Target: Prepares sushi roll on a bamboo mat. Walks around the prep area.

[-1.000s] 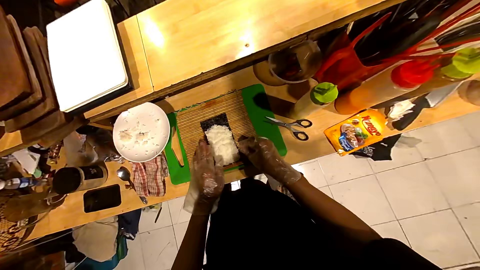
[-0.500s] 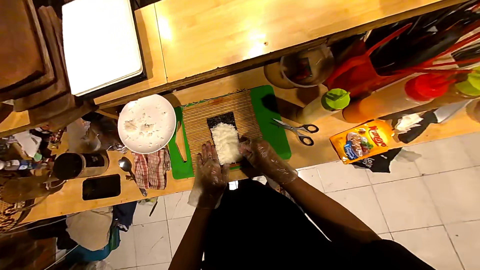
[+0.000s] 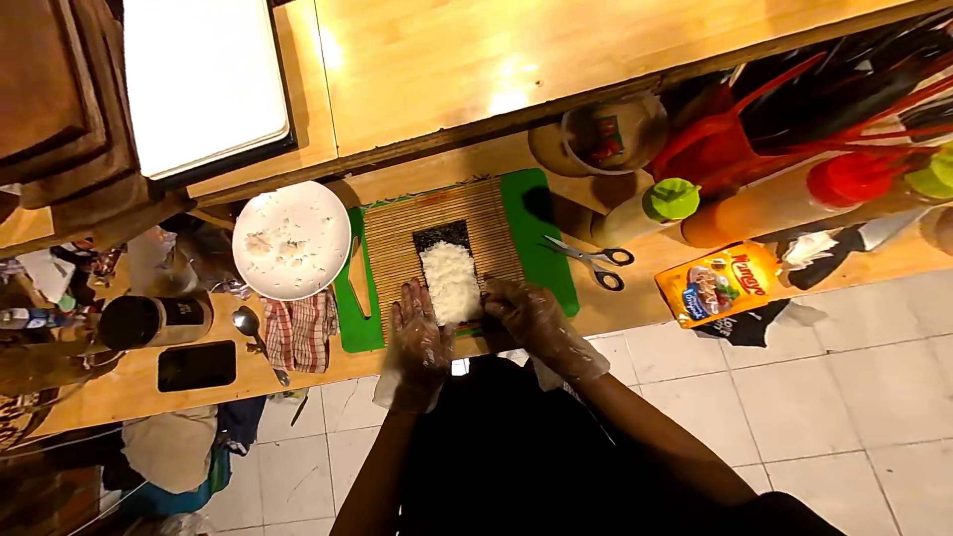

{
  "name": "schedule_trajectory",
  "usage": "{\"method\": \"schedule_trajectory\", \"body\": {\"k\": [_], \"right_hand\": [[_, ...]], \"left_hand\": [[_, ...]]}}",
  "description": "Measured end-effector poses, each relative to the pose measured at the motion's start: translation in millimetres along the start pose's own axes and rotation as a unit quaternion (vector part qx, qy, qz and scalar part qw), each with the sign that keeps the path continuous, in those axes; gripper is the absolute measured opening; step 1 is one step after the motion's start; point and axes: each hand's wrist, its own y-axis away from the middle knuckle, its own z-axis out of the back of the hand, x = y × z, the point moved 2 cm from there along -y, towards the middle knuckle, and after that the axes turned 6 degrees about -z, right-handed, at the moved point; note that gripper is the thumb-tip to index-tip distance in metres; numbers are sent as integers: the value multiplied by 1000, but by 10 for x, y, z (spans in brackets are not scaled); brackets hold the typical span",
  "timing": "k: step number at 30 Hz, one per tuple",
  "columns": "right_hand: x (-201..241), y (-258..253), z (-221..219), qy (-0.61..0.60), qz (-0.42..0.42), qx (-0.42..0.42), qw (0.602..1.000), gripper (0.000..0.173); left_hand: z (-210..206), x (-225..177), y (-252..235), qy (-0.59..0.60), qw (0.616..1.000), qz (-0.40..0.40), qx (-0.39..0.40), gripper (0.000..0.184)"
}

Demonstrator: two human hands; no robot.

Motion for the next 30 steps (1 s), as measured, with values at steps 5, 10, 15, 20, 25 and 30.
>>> {"method": "schedule_trajectory", "body": {"k": [5,10,15,20,25,30], "right_hand": [[38,38,-106,-13,-17,14,1000,22],[95,-25,-82,2,6,-19,1000,20],[145,-123,-241,53,52,-30,997,14],[231,-169,-252,122,14,-4,992,19],[214,-242,-93,55,-4,-38,998,18],[240,-290,-114,81,-6,-44,996,33]], "left_hand": [[-11,-7,2,0,1000,5,3,80],[8,-12,-14,-4,1000,6,7,81],[1,-9,-11,-5,1000,11,18,81],[-31,3,-8,-11,1000,16,24,81],[26,6,-28,0,999,17,46,83],[110,34,-38,19,998,4,62,86]]}}
